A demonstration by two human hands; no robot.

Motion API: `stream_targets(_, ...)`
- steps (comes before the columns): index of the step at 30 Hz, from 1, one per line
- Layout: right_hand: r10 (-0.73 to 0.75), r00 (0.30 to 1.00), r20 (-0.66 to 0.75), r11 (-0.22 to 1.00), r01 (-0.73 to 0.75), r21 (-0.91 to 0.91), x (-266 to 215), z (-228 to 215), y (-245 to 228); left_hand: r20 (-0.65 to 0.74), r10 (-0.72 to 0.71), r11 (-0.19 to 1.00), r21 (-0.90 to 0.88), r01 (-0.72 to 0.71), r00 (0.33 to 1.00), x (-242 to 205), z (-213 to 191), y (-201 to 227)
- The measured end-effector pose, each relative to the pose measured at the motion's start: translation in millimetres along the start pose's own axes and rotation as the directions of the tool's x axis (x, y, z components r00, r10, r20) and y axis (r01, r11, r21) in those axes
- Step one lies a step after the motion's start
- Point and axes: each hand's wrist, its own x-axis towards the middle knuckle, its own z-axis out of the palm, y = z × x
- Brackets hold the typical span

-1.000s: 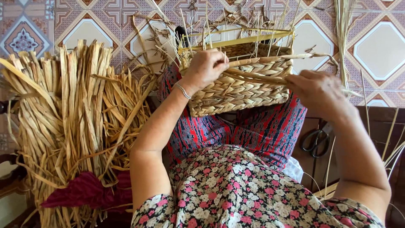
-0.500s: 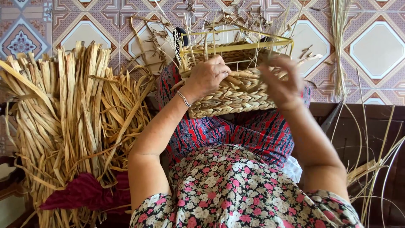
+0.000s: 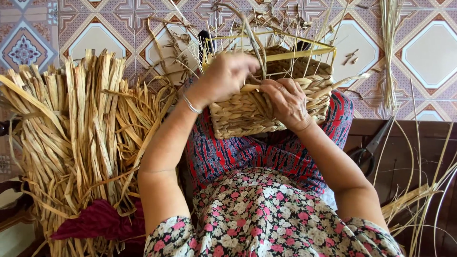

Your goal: The person weaves a basket by hand, threading dried plant fibers through a wire frame and trimming excess material with shears. They wrap the fibers around the frame's edges, tucking and pulling them tight to build the structure.

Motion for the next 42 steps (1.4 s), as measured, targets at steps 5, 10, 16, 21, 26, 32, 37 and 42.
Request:
stream_targets(5, 0.091, 0.996, -0.005, 0.995, -0.091, 0.035, 2.6, 4.1, 0.3, -0.468, -0.26, 0.954, -0.26, 0.15, 0.844, 36.2, -62.3, -48.8)
stream_targets(10, 0.114, 0.992, 0.057, 0.993, -0.114, 0.007, 1.7, 3.2, 1.7, -0.079, -0.405, 0.902, 0.129, 0.412, 0.911, 75.5, -63.9, -145.4)
stream_targets(16, 0.136, 0.988, 0.076, 0.99, -0.133, -0.042, -5.0, 11.8, 4.2, 0.384, -0.618, 0.778, 0.42, 0.467, 0.685, 114.9, -59.2, -94.5)
stream_targets(21, 0.145, 0.989, 0.029, 0.987, -0.146, 0.065, 5.6, 4.5, -0.8, 0.786, -0.332, 0.922, 0.156, 0.353, 0.521, 116.0, -12.7, -103.9)
stream_targets(26, 0.206, 0.978, 0.017, 0.969, -0.206, 0.139, 14.8, 0.3, -3.4, 0.896, 0.253, 0.779, -0.412, 0.473, 0.364, 104.3, 59.3, -181.4)
stream_targets(32, 0.21, 0.971, -0.118, 0.969, -0.19, 0.161, 7.6, 8.6, 0.3, 0.873, -0.065, 0.77, -0.264, 0.58, 0.483, 83.6, 57.2, -143.5)
stream_targets(37, 0.22, 0.97, -0.102, 0.96, -0.196, 0.202, 0.7, 10.5, 3.8, 0.806, -0.209, 0.92, -0.03, 0.391, 0.553, 94.9, 65.2, -187.4)
stream_targets(42, 0.13, 0.98, -0.149, 0.982, -0.106, 0.159, -7.1, 12.1, 4.9, 0.584, -0.637, 0.771, 0.493, 0.403, 0.504, 114.7, 101.9, -277.5)
